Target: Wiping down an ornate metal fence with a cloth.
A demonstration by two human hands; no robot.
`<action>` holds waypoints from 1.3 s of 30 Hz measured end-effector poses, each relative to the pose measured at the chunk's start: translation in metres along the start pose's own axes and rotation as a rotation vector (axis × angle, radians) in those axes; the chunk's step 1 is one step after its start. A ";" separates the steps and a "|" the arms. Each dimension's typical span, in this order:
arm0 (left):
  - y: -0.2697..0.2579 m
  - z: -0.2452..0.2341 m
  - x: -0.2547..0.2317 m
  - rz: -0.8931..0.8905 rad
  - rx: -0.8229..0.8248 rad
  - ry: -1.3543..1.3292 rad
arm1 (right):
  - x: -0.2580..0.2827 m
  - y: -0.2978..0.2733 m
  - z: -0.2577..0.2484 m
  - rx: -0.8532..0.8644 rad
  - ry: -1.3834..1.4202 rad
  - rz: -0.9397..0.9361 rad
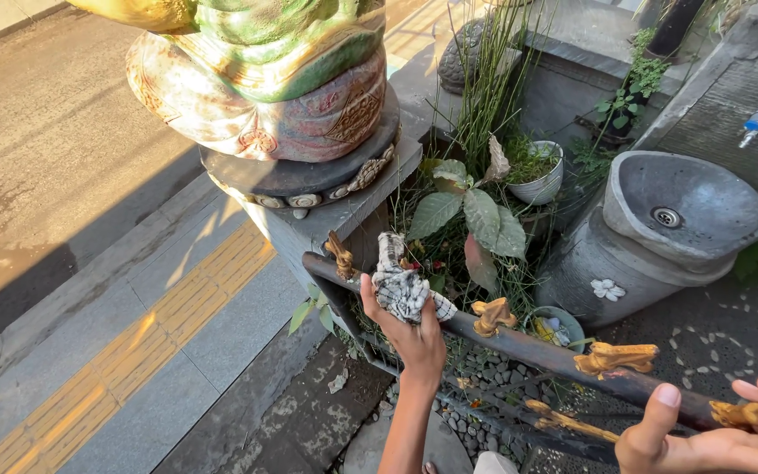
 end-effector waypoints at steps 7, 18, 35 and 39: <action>-0.011 -0.017 0.015 0.069 0.068 0.279 | -0.008 -0.009 0.005 -0.019 0.036 -0.062; -0.018 -0.009 0.048 0.217 0.099 0.249 | 0.001 0.003 0.004 0.033 -0.023 -0.059; -0.036 -0.035 0.004 0.160 0.237 0.177 | 0.027 0.009 -0.001 0.013 0.071 0.078; -0.027 -0.007 -0.071 0.170 0.302 -0.001 | 0.034 0.009 0.001 -0.005 0.089 0.104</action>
Point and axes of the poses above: each hand's wrist, its own y-axis towards the middle knuckle, its own z-axis out of the palm, x = y × z, the point moved 1 cm from there along y, towards the middle knuckle, and after that the axes turned 10 degrees about -x, right-handed, at the moved point
